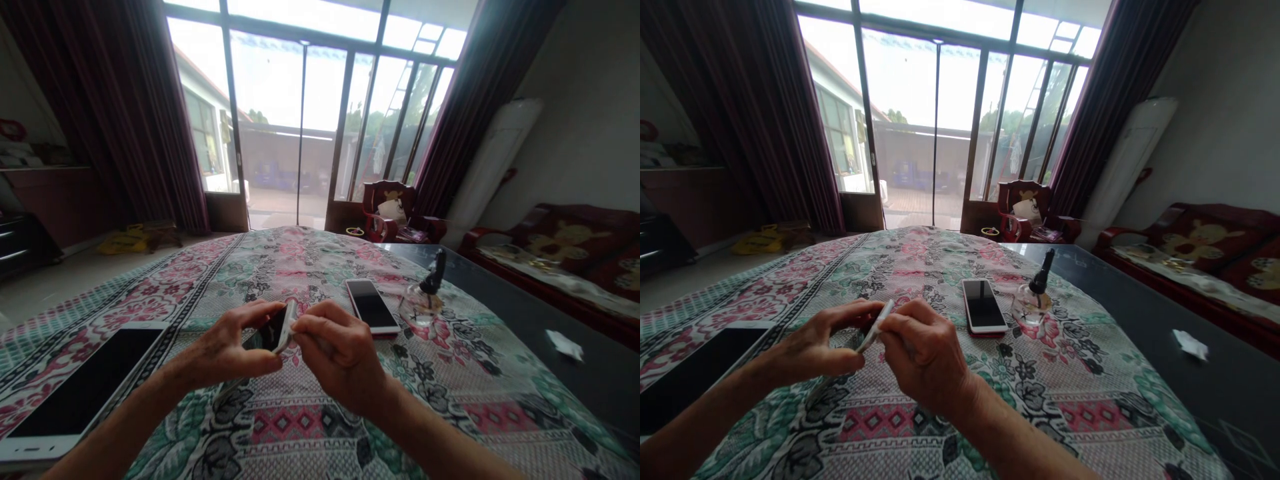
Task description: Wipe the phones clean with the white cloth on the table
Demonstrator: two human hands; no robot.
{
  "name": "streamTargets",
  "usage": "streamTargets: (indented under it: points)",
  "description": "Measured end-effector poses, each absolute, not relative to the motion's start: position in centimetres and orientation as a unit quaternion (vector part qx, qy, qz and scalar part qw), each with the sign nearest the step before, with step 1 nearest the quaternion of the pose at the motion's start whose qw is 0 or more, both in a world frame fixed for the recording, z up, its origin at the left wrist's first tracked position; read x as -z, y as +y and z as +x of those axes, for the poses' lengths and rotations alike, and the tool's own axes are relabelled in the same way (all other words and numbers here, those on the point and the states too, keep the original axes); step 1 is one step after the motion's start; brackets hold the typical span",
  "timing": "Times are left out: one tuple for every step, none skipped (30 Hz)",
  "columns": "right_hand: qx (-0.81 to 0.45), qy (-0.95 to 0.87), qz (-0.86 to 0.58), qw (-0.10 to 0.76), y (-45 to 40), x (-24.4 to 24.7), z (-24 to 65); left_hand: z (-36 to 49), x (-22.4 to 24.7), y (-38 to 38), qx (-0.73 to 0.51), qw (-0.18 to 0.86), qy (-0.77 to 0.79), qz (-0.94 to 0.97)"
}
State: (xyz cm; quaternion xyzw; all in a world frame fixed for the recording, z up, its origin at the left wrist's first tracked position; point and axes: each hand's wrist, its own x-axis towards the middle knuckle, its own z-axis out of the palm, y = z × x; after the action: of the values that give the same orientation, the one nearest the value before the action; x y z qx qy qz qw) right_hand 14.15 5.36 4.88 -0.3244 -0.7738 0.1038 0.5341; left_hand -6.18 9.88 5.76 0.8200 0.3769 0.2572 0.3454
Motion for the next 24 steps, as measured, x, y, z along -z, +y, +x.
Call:
streamTargets:
  points:
    - [-0.102,-0.771,-0.328,0.536,5.41,-4.83,14.19,-6.15,-5.81,9.86,-0.256,0.341,0.376,0.823]
    - [-0.1,-0.769,-0.332,0.537,5.42,-4.78,14.21,-6.14,-5.84,9.84,-0.255,0.337,0.376,0.824]
    - [-0.099,-0.77,-0.333,0.536,5.39,-4.76,14.2,-6.14,-5.86,9.84,-0.255,0.334,0.375,0.826]
    - [-0.1,-0.771,-0.33,0.535,5.33,-4.76,14.17,-6.15,-5.86,9.84,-0.254,0.331,0.374,0.828]
    - [-0.103,-0.774,-0.326,0.534,5.26,-4.78,14.14,-6.17,-5.85,9.85,-0.253,0.33,0.373,0.829]
    - [-0.106,-0.776,-0.32,0.533,5.19,-4.8,14.11,-6.19,-5.83,9.86,-0.253,0.329,0.374,0.829]
    - [-0.109,-0.778,-0.316,0.533,5.17,-4.83,14.1,-6.2,-5.81,9.87,-0.253,0.329,0.375,0.829]
    - [-0.11,-0.778,-0.314,0.533,5.19,-4.83,14.11,-6.2,-5.79,9.87,-0.252,0.328,0.378,0.828]
    - [-0.109,-0.776,-0.317,0.534,5.26,-4.82,14.15,-6.18,-5.78,9.87,-0.252,0.327,0.38,0.828]
    - [-0.107,-0.774,-0.323,0.534,5.35,-4.79,14.2,-6.14,-5.79,9.86,-0.253,0.325,0.382,0.827]
    - [-0.105,-0.772,-0.329,0.534,5.43,-4.76,14.24,-6.1,-5.81,9.84,-0.252,0.325,0.381,0.828]
    - [-0.104,-0.77,-0.334,0.534,5.47,-4.72,14.27,-6.05,-5.84,9.81,-0.251,0.326,0.38,0.829]
    - [-0.105,-0.768,-0.336,0.535,5.46,-4.69,14.27,-6.02,-5.89,9.78,-0.249,0.328,0.379,0.829]
    - [-0.109,-0.768,-0.333,0.535,5.39,-4.67,14.24,-6.0,-5.96,9.76,-0.248,0.331,0.377,0.828]
    - [-0.113,-0.769,-0.326,0.538,5.28,-4.67,14.18,-6.01,-6.02,9.74,-0.247,0.335,0.377,0.827]
    - [-0.116,-0.77,-0.319,0.541,5.15,-4.69,14.1,-6.03,-6.08,9.73,-0.247,0.34,0.376,0.826]
    - [-0.118,-0.771,-0.312,0.543,5.03,-4.71,14.03,-6.05,-6.12,9.73,-0.248,0.343,0.377,0.824]
    - [-0.12,-0.772,-0.307,0.544,4.96,-4.72,13.99,-6.08,-6.12,9.74,-0.249,0.345,0.379,0.822]
    - [-0.12,-0.773,-0.305,0.544,4.95,-4.73,13.98,-6.11,-6.09,9.76,-0.25,0.346,0.381,0.82]
    - [-0.119,-0.773,-0.307,0.542,5.01,-4.71,14.02,-6.12,-6.03,9.78,-0.25,0.346,0.384,0.819]
    - [-0.118,-0.772,-0.312,0.541,5.11,-4.69,14.08,-6.12,-5.94,9.81,-0.249,0.346,0.387,0.818]
    - [-0.116,-0.77,-0.319,0.541,5.25,-4.64,14.16,-6.11,-5.83,9.84,-0.249,0.345,0.389,0.817]
    - [-0.113,-0.766,-0.326,0.542,5.37,-4.59,14.24,-6.1,-5.72,9.87,-0.249,0.344,0.39,0.817]
    - [-0.111,-0.763,-0.331,0.544,5.46,-4.54,14.29,-6.08,-5.62,9.89,-0.248,0.344,0.389,0.818]
